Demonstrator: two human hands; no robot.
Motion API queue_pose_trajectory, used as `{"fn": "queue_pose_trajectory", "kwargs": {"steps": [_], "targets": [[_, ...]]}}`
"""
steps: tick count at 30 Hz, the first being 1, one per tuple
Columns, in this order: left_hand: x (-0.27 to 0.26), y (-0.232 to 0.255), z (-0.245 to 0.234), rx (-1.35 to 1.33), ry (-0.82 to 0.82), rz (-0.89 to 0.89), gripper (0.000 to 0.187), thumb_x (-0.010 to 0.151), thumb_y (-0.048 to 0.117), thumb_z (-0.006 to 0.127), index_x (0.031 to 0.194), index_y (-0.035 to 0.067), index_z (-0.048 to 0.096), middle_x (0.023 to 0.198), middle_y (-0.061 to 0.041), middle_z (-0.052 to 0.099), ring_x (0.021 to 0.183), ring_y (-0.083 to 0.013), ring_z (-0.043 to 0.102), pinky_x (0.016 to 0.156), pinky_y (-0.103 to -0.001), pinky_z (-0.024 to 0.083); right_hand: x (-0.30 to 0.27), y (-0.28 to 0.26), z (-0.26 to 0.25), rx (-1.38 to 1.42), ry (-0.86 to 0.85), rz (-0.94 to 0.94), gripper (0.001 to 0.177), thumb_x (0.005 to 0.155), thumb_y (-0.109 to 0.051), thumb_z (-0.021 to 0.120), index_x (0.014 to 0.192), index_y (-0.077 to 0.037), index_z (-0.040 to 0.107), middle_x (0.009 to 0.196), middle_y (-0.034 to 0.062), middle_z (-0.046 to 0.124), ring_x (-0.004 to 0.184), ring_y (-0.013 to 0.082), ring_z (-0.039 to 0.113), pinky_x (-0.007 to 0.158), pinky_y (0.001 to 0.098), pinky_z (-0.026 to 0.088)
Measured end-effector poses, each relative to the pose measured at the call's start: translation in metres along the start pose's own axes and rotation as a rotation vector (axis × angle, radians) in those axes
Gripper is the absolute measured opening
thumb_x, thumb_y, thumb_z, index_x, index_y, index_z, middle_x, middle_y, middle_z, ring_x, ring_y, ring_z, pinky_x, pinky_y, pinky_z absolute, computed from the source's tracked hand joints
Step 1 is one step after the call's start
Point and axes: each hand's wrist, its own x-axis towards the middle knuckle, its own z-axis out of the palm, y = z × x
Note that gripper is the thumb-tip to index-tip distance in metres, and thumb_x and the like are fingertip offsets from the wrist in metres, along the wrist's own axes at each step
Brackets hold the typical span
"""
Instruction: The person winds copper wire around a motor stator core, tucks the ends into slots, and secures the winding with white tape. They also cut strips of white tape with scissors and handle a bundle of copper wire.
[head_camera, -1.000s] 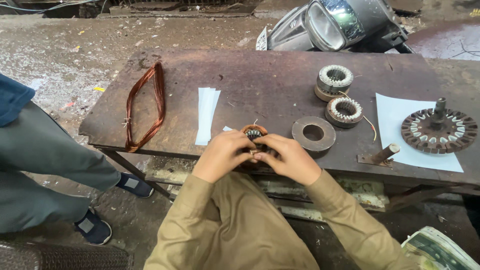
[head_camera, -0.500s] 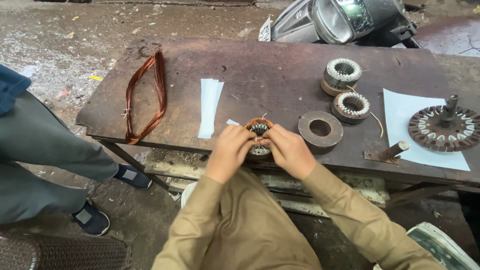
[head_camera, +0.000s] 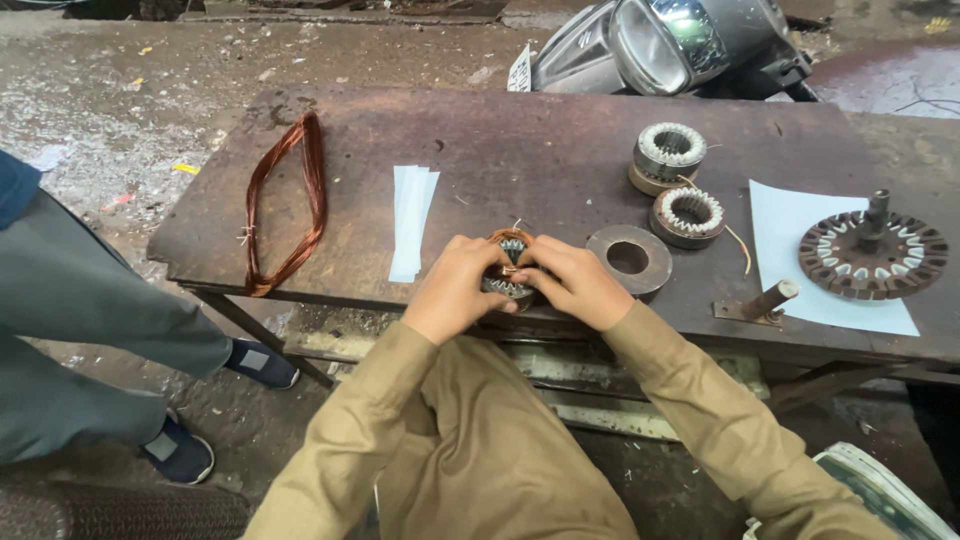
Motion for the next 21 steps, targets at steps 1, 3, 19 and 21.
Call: {"fn": "queue_pose_trajectory", "kwargs": {"steps": [1,3,19,21], "targets": [[0.002,-0.003,-0.002,-0.017,-0.026,-0.01,0.046,0.061,0.016,0.09,0.098,0.003,0.066,0.098,-0.01,0.069,0.1,-0.0344,0.058,0.088,-0.044,0.049,-0.001,0.002,0.0,0.012,0.0,0.003,0.013,0.097,-0.013,0.066,0.107,-0.004,0.065,0.098,0.0119,0.064,0.088,0.0302,0.067,0.076,0.0365,0.053],[0.006,-0.009,-0.006,0.029,-0.075,0.019,0.031,0.072,0.017,0.085,0.098,0.007,0.071,0.099,-0.009,0.072,0.1,-0.033,0.061,0.089,-0.043,0.05,-0.003,0.006,0.002,0.041,-0.002,0.011,0.014,0.097,-0.014,0.066,0.107,-0.004,0.064,0.098,0.0122,0.064,0.087,0.0297,0.066,0.076,0.0362,0.053],[0.018,0.004,0.004,0.244,-0.233,-0.084,0.032,0.066,0.023,0.09,0.089,0.007,0.075,0.102,-0.012,0.071,0.103,-0.037,0.06,0.087,-0.047,0.05,-0.001,0.015,-0.002,0.272,-0.084,0.29,0.02,0.104,-0.02,0.059,0.117,-0.007,0.067,0.09,0.0032,0.07,0.067,0.0089,0.056,0.064,0.0282,0.049],[0.033,0.002,-0.001,0.211,-0.328,-0.024,0.045,0.067,0.023,0.087,0.107,0.009,0.071,0.104,-0.014,0.071,0.097,-0.04,0.064,0.085,-0.048,0.051,-0.001,0.013,-0.005,0.271,-0.087,0.292,0.022,0.104,-0.021,0.059,0.12,-0.008,0.067,0.091,0.003,0.07,0.067,0.0088,0.055,0.064,0.0277,0.049]]}}
